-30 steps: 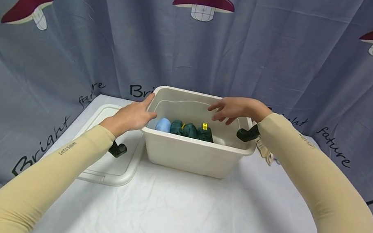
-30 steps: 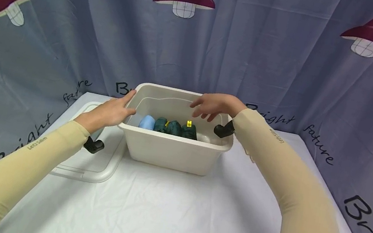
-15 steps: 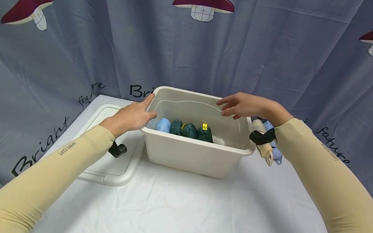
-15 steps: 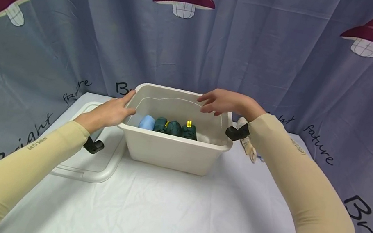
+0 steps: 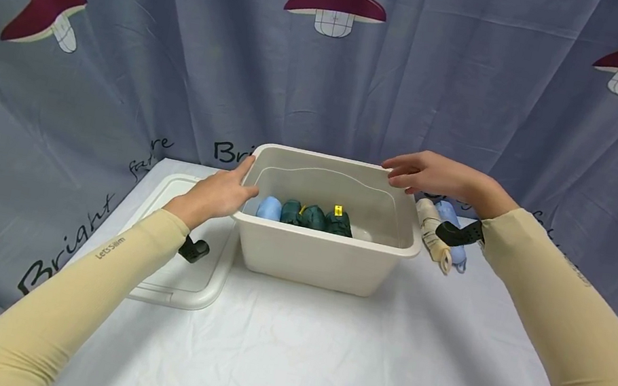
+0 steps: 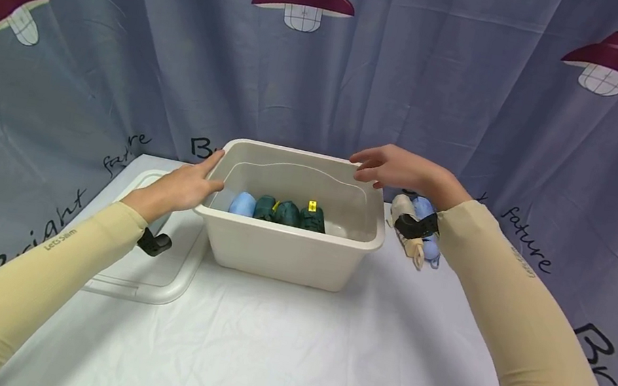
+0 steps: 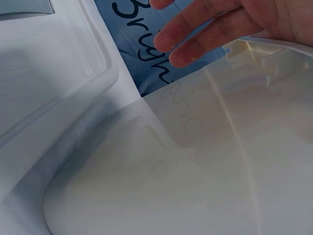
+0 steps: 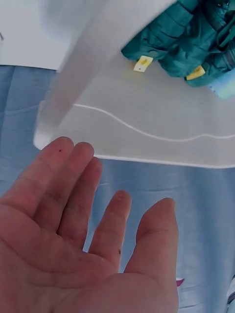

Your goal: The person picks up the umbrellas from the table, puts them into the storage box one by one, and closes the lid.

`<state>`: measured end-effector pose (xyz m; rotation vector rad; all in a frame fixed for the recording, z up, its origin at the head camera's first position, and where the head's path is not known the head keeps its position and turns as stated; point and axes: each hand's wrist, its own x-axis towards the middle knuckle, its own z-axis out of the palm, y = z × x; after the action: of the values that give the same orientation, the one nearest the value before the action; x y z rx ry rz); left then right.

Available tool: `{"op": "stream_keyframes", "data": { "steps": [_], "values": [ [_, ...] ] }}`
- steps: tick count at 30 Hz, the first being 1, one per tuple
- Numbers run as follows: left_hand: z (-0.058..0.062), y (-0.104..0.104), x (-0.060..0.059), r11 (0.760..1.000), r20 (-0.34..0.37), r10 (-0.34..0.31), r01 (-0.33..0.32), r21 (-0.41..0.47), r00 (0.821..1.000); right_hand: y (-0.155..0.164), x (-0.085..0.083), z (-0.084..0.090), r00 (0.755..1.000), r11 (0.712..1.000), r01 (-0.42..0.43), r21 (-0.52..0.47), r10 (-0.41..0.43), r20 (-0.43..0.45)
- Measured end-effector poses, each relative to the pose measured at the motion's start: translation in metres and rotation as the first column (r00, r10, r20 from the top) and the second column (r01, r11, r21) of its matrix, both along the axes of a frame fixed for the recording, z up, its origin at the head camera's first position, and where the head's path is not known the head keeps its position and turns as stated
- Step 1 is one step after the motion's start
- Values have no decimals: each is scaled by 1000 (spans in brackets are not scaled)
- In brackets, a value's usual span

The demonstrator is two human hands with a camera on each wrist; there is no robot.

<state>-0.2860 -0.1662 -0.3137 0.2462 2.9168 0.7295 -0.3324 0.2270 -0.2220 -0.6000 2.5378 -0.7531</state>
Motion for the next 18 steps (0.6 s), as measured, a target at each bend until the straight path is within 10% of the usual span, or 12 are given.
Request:
{"op": "stream_keyframes", "data": {
  "steps": [18],
  "values": [
    [1, 0, 1, 1000, 4, 1, -1, 0, 1000, 48, -4, -12, 989, 991, 130, -40, -132, -59]
  ]
}}
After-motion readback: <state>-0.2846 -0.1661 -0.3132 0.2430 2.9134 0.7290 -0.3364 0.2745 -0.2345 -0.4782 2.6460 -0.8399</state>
